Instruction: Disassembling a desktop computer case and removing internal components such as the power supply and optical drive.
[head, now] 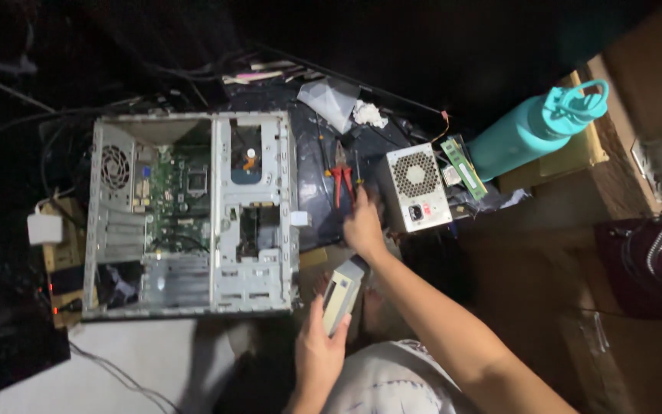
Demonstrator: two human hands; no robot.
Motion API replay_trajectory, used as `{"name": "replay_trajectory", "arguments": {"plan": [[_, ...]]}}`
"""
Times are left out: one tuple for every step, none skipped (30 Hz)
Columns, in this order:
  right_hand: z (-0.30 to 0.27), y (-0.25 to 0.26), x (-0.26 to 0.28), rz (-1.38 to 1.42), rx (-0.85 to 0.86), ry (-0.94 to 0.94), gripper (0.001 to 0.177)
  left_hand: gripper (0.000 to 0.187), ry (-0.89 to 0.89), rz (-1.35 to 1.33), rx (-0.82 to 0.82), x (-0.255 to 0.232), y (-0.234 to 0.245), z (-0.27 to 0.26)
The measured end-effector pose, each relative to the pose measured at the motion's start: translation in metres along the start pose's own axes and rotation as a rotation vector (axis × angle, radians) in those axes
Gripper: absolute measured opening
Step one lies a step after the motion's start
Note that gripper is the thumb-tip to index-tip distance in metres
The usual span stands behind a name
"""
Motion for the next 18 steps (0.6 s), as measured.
{"name": "replay_trajectory", "arguments": {"plan": [[0.001,0.007,0.016,-0.099,-0.008,0.006,0.075,0.059,0.052,-0.045,0.053,0.004,-0.003,0.004],[0.001,0.014,0.032,-0.198,-0.016,0.011,0.074,0.061,0.104,-0.089,0.107,0.008,-0.007,0.007],[0.017,0.016,0.042,-0.196,-0.025,0.009,0.074,0.061,0.097,-0.087,0.111,0.007,-0.008,0.010],[0.032,0.022,0.053,-0.105,-0.084,0.034,0.064,0.062,0.097,-0.112,0.121,0.008,-0.009,0.013],[0.046,0.025,0.065,-0.009,-0.142,0.060,0.055,0.063,0.098,-0.133,0.129,0.009,-0.009,0.016],[0.072,0.021,0.060,-0.005,-0.149,0.059,0.055,0.063,0.091,-0.128,0.131,0.016,-0.014,0.018],[0.097,0.021,0.055,-0.068,-0.229,0.036,0.052,0.066,0.179,-0.101,0.184,0.028,-0.021,0.019],[0.121,0.020,0.051,-0.132,-0.308,0.012,0.050,0.070,0.268,-0.074,0.236,0.040,-0.027,0.021],[0.136,0.021,0.052,-0.127,-0.315,0.011,0.050,0.070,0.262,-0.069,0.237,0.043,-0.025,0.023],[0.150,0.023,0.049,-0.172,-0.335,-0.056,0.053,0.071,0.139,-0.173,0.242,0.040,-0.023,0.026],[0.162,0.025,0.045,-0.218,-0.351,-0.126,0.057,0.072,0.019,-0.279,0.248,0.037,-0.021,0.026],[0.166,0.028,0.049,-0.216,-0.354,-0.129,0.057,0.072,0.018,-0.276,0.250,0.031,-0.016,0.031],[0.170,0.030,0.048,-0.296,-0.319,-0.232,0.054,0.078,-0.072,-0.260,0.220,0.021,-0.009,0.034],[0.173,0.032,0.047,-0.375,-0.283,-0.335,0.051,0.083,-0.161,-0.244,0.191,0.011,-0.003,0.037],[0.174,0.030,0.041,-0.375,-0.283,-0.337,0.051,0.083,-0.160,-0.244,0.193,0.010,-0.001,0.038],[0.174,0.029,0.038,-0.373,-0.312,-0.301,0.044,0.081,-0.267,-0.199,0.146,0.002,0.004,0.038],[0.176,0.033,0.035,-0.374,-0.347,-0.261,0.038,0.078,-0.380,-0.158,0.096,-0.007,0.007,0.038],[0.173,0.037,0.041,-0.376,-0.353,-0.260,0.038,0.078,-0.385,-0.162,0.096,0.002,0.000,0.040]]}}
Point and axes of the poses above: each hand's wrist, its own z-axis towards the middle knuckle, its own y-axis out of the back of the hand, x = y × z, the point moved 6 cm from there along z, towards the middle knuckle, and after that the axes turned 10 degrees about x, right-handed, at the moved point
